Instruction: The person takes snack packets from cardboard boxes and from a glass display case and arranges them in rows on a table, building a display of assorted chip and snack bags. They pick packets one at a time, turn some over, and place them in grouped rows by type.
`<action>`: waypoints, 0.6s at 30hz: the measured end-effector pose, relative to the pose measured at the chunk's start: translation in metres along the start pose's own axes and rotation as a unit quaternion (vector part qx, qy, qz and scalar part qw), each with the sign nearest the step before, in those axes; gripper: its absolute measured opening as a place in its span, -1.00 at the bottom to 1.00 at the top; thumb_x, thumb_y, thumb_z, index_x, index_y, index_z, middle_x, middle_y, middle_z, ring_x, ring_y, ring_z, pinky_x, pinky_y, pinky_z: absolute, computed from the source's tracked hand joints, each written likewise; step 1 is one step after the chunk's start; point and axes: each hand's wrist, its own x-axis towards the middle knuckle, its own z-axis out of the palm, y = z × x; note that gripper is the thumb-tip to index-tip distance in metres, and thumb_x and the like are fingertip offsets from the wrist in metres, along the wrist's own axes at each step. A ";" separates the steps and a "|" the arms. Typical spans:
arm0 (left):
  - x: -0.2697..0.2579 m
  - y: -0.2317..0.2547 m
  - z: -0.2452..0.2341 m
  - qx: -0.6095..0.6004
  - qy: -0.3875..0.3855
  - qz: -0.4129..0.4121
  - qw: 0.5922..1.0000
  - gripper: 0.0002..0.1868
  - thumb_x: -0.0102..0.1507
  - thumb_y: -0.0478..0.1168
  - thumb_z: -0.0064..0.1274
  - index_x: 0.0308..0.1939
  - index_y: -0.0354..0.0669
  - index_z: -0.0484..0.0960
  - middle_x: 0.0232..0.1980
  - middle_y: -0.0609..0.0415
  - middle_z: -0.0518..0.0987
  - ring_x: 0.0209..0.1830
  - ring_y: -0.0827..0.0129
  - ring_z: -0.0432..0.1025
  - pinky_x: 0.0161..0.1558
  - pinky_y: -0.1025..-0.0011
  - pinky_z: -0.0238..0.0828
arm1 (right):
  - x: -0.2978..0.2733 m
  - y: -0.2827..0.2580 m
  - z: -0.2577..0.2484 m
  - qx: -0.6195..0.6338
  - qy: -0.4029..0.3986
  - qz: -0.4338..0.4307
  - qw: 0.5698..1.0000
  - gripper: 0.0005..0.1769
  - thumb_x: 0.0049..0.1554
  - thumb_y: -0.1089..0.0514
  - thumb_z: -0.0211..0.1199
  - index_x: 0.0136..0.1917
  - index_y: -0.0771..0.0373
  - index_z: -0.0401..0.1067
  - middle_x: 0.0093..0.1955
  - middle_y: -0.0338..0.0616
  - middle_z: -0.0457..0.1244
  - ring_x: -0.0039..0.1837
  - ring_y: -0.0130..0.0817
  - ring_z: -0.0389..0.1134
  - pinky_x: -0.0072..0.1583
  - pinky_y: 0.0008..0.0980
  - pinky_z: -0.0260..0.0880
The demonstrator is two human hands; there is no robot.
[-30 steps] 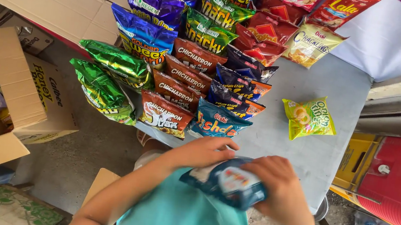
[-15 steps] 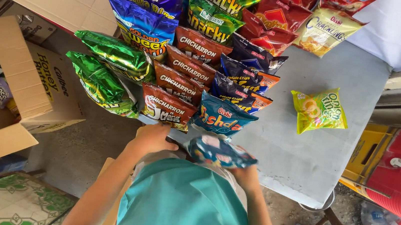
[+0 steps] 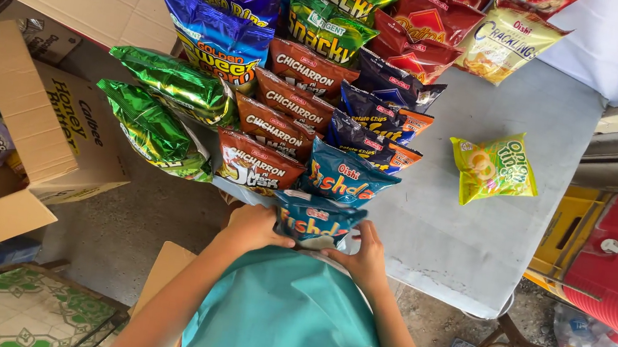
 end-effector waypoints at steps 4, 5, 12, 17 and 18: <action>0.000 0.001 -0.006 0.023 -0.007 0.012 1.000 0.00 -0.15 0.52 0.27 -0.04 -0.32 0.59 -0.22 -0.23 0.65 -0.19 -0.10 0.58 -0.17 0.04 0.54 | -0.006 0.015 0.003 0.013 -0.003 -0.014 1.000 -0.21 -0.33 -0.03 0.69 0.04 0.35 0.38 0.00 -0.01 0.32 0.01 -0.07 0.42 -0.04 -0.22 0.45; 0.003 0.001 -0.001 0.011 0.008 0.060 0.998 -0.04 -0.11 0.48 0.30 -0.05 -0.34 0.58 -0.21 -0.22 0.65 -0.17 -0.09 0.57 -0.16 0.05 0.53 | -0.009 0.020 0.005 -0.002 -0.019 0.010 1.000 -0.26 -0.31 -0.03 0.70 0.01 0.32 0.41 -0.04 -0.02 0.34 -0.01 -0.09 0.42 -0.04 -0.22 0.46; -0.029 0.046 -0.040 -0.099 0.108 0.214 0.966 -0.18 -0.12 0.20 0.45 0.07 -0.12 0.54 0.06 -0.07 0.55 -0.04 -0.03 0.54 -0.10 0.07 0.47 | -0.019 0.028 -0.025 0.161 -0.067 0.093 0.980 -0.40 -0.18 0.20 0.60 0.12 0.29 0.47 0.01 -0.11 0.44 0.07 -0.36 0.46 0.11 -0.31 0.48; -0.048 0.112 -0.100 -0.184 0.108 0.262 0.941 -0.05 0.03 0.22 0.42 0.31 -0.12 0.32 0.29 -0.01 0.43 -0.16 0.04 0.53 -0.19 0.16 0.49 | -0.008 0.094 -0.095 0.295 0.023 0.087 0.951 -0.56 -0.02 0.32 0.45 0.14 0.33 0.47 0.04 -0.20 0.43 0.09 -0.43 0.42 0.12 -0.35 0.47; -0.052 0.125 -0.115 -0.228 0.071 0.257 0.936 -0.01 0.05 0.20 0.38 0.40 -0.09 0.25 0.41 -0.01 0.39 -0.27 0.13 0.54 -0.23 0.23 0.51 | -0.004 0.110 -0.113 0.305 0.068 0.091 0.945 -0.69 0.07 0.36 0.40 0.12 0.38 0.52 0.01 -0.19 0.45 0.05 -0.42 0.43 0.09 -0.36 0.46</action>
